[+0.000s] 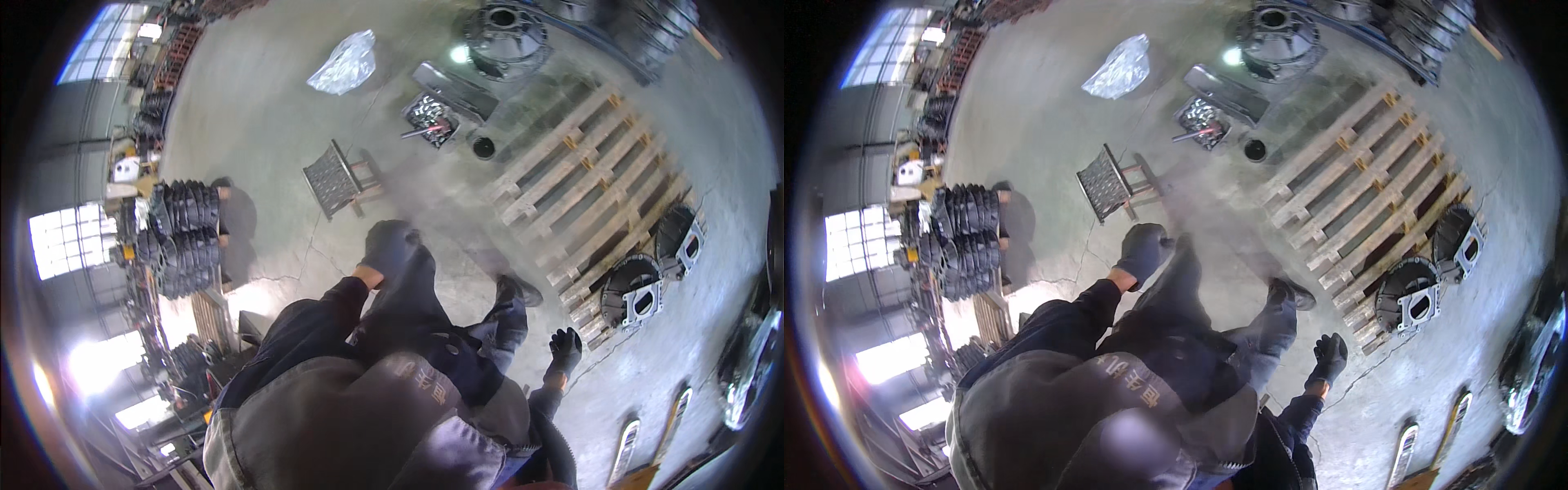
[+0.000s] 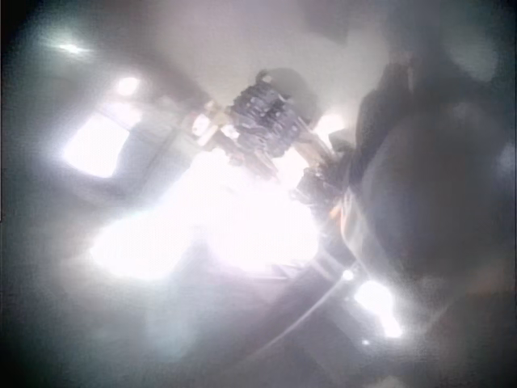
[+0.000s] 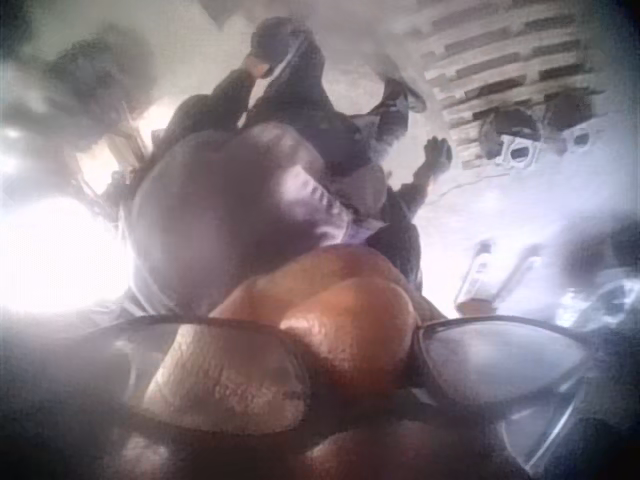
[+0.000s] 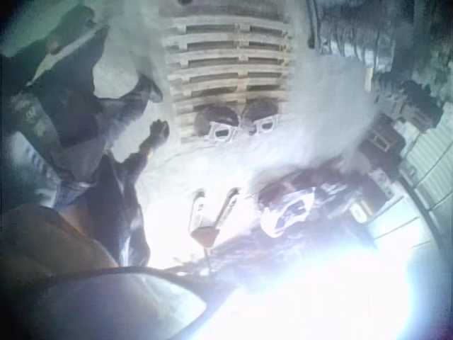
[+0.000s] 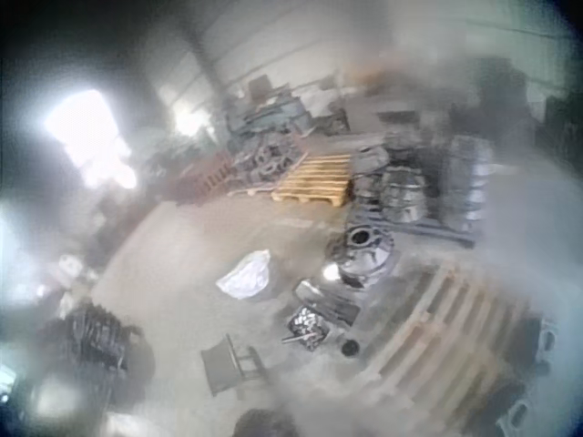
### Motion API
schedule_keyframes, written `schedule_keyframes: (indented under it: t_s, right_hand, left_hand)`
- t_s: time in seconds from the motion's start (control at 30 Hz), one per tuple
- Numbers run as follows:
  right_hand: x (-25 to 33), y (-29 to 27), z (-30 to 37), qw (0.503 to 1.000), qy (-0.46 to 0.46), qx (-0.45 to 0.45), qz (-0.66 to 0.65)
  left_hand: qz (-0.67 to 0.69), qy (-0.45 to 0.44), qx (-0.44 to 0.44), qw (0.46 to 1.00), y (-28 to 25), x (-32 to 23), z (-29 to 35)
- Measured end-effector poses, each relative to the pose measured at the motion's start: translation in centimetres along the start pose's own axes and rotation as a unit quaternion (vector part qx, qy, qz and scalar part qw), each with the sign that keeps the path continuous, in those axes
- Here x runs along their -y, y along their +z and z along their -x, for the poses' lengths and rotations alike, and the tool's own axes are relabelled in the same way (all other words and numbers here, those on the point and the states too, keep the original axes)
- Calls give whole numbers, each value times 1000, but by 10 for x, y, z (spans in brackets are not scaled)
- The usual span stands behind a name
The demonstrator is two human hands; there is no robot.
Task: The person is assembling a metal part by inserting cylindrical pins into holes and tapping them with a hammer. They repeatedly pick up pins, place them into the part, and use a hammer to secure them. The person also moves the part to a wooden pallet and returns to continue the process.
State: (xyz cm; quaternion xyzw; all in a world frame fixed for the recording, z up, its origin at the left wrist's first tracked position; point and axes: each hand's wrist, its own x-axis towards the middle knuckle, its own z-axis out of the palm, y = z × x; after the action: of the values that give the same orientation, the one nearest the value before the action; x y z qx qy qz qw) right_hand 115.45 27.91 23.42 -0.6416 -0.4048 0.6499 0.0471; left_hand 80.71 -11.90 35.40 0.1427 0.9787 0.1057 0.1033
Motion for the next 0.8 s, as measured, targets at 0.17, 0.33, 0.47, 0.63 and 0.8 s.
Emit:
schedule_keyframes:
  t_s: [0.17, 0.33, 0.47, 0.63, 0.8]
  right_hand:
    - [-17, 119, 61, 999, -29, -7, 16]
    - [-10, 262, 127, 968, -73, 199, 135]
    - [39, 337, 141, 945, -135, 220, 202]
    - [78, 401, 104, 955, -134, 213, 156]
    - [103, 501, 60, 954, -16, 289, 79]
  left_hand:
    - [3, -139, 21, 990, -62, 146, 16]
    - [39, -227, -80, 970, -123, 281, 35]
    - [121, -185, -173, 960, -141, 329, 13]
    - [99, -109, -203, 968, -162, 336, -66]
    - [81, -122, -223, 964, -206, 326, -174]
